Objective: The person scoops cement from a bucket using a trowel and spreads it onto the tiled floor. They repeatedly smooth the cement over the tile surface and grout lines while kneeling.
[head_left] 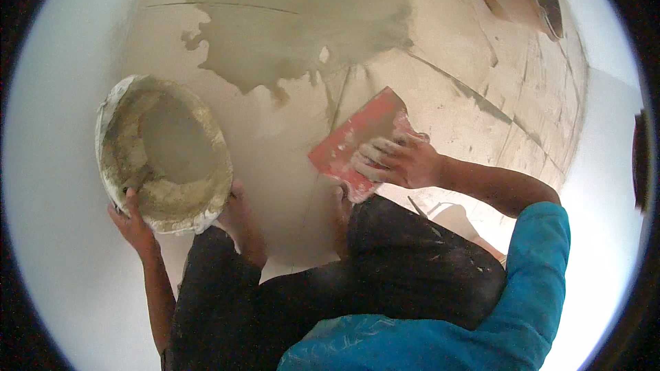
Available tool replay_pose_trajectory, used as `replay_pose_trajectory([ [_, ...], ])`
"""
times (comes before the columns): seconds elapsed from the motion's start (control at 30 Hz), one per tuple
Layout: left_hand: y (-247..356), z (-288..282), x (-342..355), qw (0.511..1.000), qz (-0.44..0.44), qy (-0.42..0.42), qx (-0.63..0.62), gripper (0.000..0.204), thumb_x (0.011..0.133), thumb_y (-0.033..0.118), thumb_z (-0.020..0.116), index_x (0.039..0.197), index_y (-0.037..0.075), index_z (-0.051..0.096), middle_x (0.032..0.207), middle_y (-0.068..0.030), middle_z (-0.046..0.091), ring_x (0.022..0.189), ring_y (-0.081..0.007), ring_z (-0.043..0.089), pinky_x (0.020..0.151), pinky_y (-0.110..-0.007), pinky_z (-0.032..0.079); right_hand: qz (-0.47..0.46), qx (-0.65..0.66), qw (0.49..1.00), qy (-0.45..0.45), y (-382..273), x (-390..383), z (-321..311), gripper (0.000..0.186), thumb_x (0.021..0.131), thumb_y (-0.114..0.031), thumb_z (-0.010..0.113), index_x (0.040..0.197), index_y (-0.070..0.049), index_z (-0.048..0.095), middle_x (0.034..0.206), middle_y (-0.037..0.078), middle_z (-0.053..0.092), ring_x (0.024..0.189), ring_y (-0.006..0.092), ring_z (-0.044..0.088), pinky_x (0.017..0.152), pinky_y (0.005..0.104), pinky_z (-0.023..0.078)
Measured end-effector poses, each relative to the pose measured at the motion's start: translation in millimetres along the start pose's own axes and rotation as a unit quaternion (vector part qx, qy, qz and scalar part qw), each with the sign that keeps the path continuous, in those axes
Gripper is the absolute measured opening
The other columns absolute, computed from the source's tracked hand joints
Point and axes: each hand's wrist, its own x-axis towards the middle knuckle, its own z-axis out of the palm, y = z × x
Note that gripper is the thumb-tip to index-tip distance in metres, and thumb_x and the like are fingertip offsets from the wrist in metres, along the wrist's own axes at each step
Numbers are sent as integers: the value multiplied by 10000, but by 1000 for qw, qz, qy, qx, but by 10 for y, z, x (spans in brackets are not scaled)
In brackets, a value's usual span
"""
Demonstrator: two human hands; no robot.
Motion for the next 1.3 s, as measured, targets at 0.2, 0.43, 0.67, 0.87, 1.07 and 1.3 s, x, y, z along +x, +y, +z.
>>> replay_pose_trajectory([
  [0.2, 53, 32, -10, 999, -9, 4, -47, 626, 874, 435, 654, 1235, -31, 442, 1163, -163, 538, 1069, -257, 532, 922, -361, 425, 35, -22, 999, -25, -56, 876, 188, 464, 823, -223, 542, 1284, -183, 509, 1187, 83, 579, 1069, 220, 555, 721, 361, 471],
  [0.43, -44, -40, 18, 999, 1, 17, 37, 636, 880, 447, 640, 1239, -35, 434, 1157, -182, 539, 1066, -272, 533, 922, -370, 421, 91, -10, 995, 36, -9, 1674, 260, 395, 816, -209, 554, 1199, -110, 558, 1111, 114, 604, 992, 247, 595, 574, 381, 528],
  [0.67, 4, -19, -8, 1000, -10, 9, 21, 637, 874, 450, 650, 1233, -30, 436, 1157, -179, 540, 1056, -269, 532, 919, -367, 417, 128, -15, 991, 21, 197, 1956, 278, 357, 803, -179, 569, 1150, -96, 574, 1055, 118, 615, 946, 277, 609, 573, 386, 551],
  [0.87, 48, -21, -30, 1000, -8, 3, 3, 634, 870, 449, 658, 1229, -23, 433, 1153, -168, 545, 1044, -252, 537, 910, -347, 421, 166, -22, 984, 64, 376, 2129, 212, 254, 786, -151, 581, 1034, -106, 618, 926, 100, 643, 897, 283, 633, 571, 379, 553],
  [1.07, 44, -9, -8, 1000, -6, -1, -16, 620, 877, 427, 658, 1233, -25, 427, 1141, -166, 550, 1041, -245, 540, 905, -349, 430, 186, -69, 975, 101, 617, 2268, 135, 165, 771, -135, 590, 930, -119, 630, 851, 64, 657, 817, 263, 656, 547, 378, 544],
  [1.3, 91, -20, -15, 1000, -18, 0, -3, 618, 880, 413, 657, 1241, -31, 420, 1159, -174, 541, 1049, -251, 537, 908, -357, 431, 259, -80, 962, -24, 809, 2347, -274, 197, 773, -107, 581, 968, -122, 613, 884, 53, 661, 867, 267, 649, 576, 421, 537],
])
